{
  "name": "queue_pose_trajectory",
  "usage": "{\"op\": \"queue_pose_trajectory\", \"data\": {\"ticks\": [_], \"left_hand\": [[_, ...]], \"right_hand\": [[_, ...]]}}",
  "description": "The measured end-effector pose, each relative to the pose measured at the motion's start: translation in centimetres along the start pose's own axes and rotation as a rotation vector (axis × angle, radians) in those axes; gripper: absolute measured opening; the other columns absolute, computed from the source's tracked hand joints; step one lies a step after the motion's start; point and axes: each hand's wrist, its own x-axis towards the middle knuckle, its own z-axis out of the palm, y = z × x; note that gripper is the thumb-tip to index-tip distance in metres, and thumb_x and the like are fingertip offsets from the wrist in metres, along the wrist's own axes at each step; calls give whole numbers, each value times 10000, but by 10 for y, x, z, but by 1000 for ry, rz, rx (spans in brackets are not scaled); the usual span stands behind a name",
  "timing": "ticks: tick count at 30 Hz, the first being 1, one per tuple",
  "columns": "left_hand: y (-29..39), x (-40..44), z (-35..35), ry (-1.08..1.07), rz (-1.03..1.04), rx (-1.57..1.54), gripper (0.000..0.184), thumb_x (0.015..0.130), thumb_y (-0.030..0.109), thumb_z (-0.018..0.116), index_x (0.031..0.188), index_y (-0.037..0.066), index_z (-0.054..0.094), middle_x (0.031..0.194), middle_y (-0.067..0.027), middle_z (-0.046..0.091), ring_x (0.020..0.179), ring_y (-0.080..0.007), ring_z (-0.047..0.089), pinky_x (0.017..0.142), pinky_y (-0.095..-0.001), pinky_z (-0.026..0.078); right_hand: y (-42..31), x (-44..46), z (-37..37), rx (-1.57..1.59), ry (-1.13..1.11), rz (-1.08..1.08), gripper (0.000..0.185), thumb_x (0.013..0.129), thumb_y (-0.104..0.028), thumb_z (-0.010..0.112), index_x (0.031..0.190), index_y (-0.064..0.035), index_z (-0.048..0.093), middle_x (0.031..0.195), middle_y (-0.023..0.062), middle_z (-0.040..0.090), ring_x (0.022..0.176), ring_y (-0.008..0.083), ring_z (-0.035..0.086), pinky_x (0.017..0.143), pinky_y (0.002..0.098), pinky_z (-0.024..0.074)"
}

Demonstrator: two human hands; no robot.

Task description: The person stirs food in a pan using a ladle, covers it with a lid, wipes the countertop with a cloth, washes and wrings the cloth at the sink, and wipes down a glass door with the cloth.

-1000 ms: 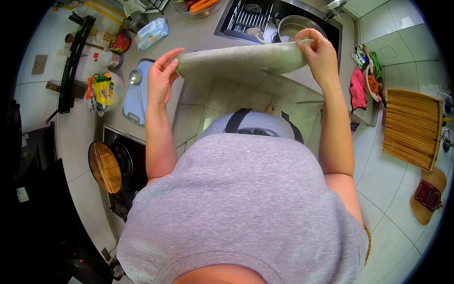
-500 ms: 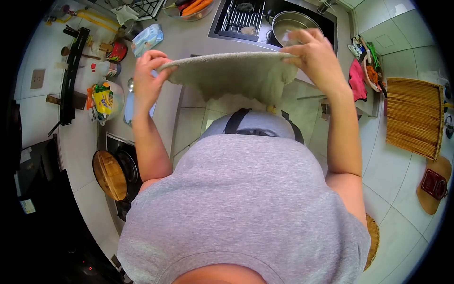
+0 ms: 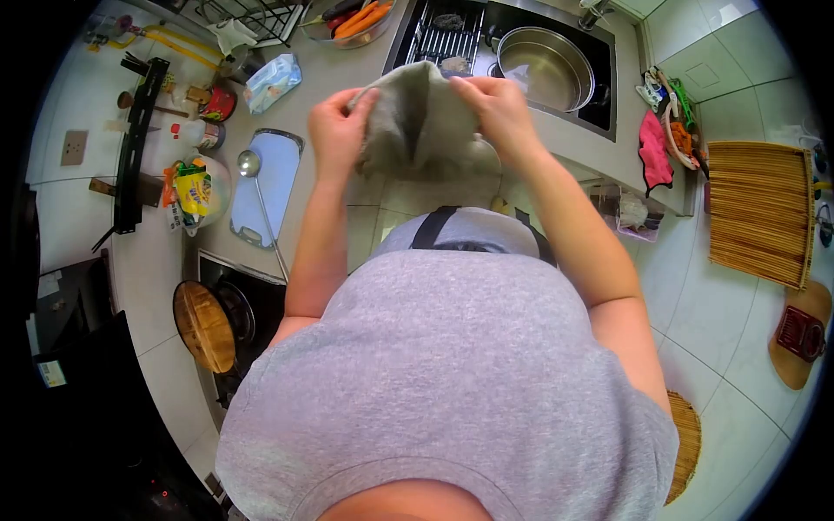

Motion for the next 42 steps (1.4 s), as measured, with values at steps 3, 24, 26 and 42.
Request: {"op": "queue_pose_trajectory", "data": {"ticks": [3,24,26,42], "left_hand": [[16,-8,28,-45,175,12,333,871,297,782,994,-9,734,756,-105,635,652,-202,585,613,-367,465],[91,-11,123,-213,986,-255,202,841,64,732,1042,45,724,944,-114,713,843,-295,660,766,-377,541],[79,10,138,-94,925,-262,119,833,13,718,945,54,721,830,-75,706,750,-247,658,666,-333,548],[6,28,98,-385,-461,-1715,527,964,388,577,1341,20,591,1248,-214,645,1152,-351,599,1095,-507,445]], "right_hand": [[-23,-14,37,65,-41,-48,404,987,-384,653,1121,-11,731,924,-4,676,722,38,556,580,215,407],[45,-12,29,890,-476,177,365,982,-224,595,1319,-85,588,1278,106,631,1214,232,601,1058,413,471],[51,-15,36,911,-493,205,364,976,-221,601,1314,-85,592,1273,106,632,1211,235,602,1054,409,472],[36,-22,-28,350,-62,-41,364,985,-167,586,1333,-62,580,1290,89,620,1222,245,580,1062,376,459]]}}
